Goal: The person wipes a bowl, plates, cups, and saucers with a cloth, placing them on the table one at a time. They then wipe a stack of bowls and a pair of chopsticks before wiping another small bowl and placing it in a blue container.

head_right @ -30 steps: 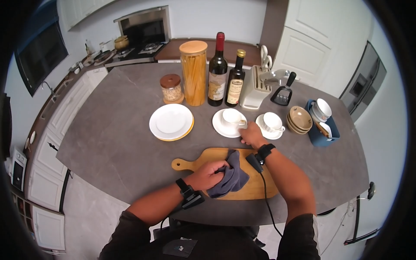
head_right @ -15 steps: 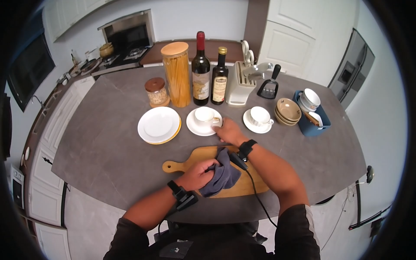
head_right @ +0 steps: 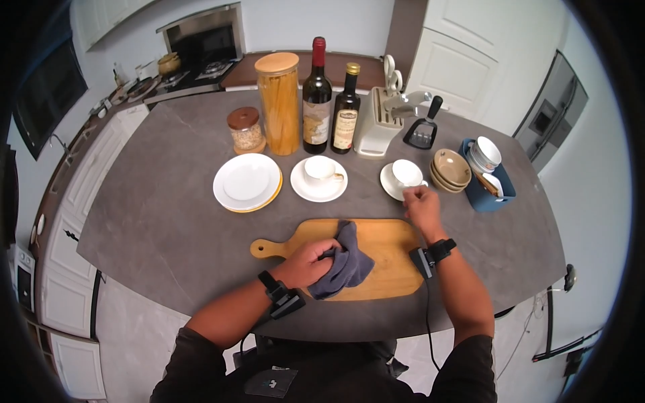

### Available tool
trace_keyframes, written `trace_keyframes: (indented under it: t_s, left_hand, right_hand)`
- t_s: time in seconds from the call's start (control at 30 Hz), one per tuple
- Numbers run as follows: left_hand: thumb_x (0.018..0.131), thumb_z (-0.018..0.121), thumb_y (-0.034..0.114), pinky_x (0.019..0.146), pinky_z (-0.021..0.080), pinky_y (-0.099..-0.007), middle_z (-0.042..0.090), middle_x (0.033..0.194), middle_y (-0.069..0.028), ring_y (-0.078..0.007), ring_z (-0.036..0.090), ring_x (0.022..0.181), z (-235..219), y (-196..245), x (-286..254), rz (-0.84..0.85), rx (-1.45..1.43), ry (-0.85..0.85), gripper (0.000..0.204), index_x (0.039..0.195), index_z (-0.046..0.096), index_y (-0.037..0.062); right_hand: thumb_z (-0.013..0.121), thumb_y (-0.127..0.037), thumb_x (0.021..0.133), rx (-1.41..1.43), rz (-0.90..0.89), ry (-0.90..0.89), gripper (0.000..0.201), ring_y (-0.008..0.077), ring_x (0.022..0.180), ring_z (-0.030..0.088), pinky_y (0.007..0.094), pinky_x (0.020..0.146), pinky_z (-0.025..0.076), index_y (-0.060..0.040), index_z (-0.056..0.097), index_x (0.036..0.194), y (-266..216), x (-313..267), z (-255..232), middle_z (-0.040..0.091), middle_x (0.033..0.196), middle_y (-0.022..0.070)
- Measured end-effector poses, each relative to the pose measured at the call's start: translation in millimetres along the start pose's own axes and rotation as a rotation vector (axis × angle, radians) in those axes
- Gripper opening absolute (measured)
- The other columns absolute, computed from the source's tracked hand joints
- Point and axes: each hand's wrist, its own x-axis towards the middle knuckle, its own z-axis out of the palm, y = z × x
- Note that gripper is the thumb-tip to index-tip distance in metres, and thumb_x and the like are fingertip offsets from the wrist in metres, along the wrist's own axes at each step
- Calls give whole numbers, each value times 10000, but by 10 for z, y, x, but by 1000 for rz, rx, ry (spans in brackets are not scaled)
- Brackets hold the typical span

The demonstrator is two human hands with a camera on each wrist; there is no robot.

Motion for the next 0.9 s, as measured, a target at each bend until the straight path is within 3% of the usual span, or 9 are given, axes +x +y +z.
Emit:
trace_keyframes:
  t_s: [0.1,0.17,0.3,0.37,0.53,0.9]
  left_hand:
    - [956,598,89,773,526,-345,691,866,-127,-157,634,798,-9,-11,1,-20,-36,-18,185,1091,675,-11]
    - [960,597,86,771,525,-338,691,863,-114,-138,621,799,-16,12,4,-27,5,-16,178,1084,676,-14]
    - [961,594,80,769,525,-335,697,870,-115,-135,624,804,-25,93,-3,-30,10,-28,186,1096,679,-16]
    - [1033,587,55,781,514,-252,693,950,10,-40,603,880,-49,44,1,-49,40,-71,156,1145,674,-11]
    - [1035,585,54,779,515,-248,691,956,12,-37,604,875,-42,3,-4,-17,10,-72,159,1155,670,-5]
    - [1036,578,52,777,516,-253,688,951,17,-39,604,867,-54,84,-2,-37,85,-75,140,1120,675,-4]
  right_hand:
    - [722,-242,999,47,155,74,221,122,548,630,262,441,429,-25,680,997,168,53,-164,676,789,46]
    - [724,-255,995,48,166,80,239,132,558,649,262,443,444,-24,665,974,224,100,-196,677,803,51]
    - [710,-206,984,104,239,29,254,154,570,677,280,446,490,26,651,1069,323,249,-164,689,831,83]
    - [701,-173,978,134,246,13,289,167,569,691,295,446,510,57,636,1140,310,334,-117,696,841,97]
    - [645,-79,939,58,245,47,271,187,550,695,312,425,525,91,624,1149,341,432,-54,702,849,120]
    - [681,-117,933,-110,223,-62,283,162,541,683,308,445,543,73,588,1120,0,371,196,729,824,105]
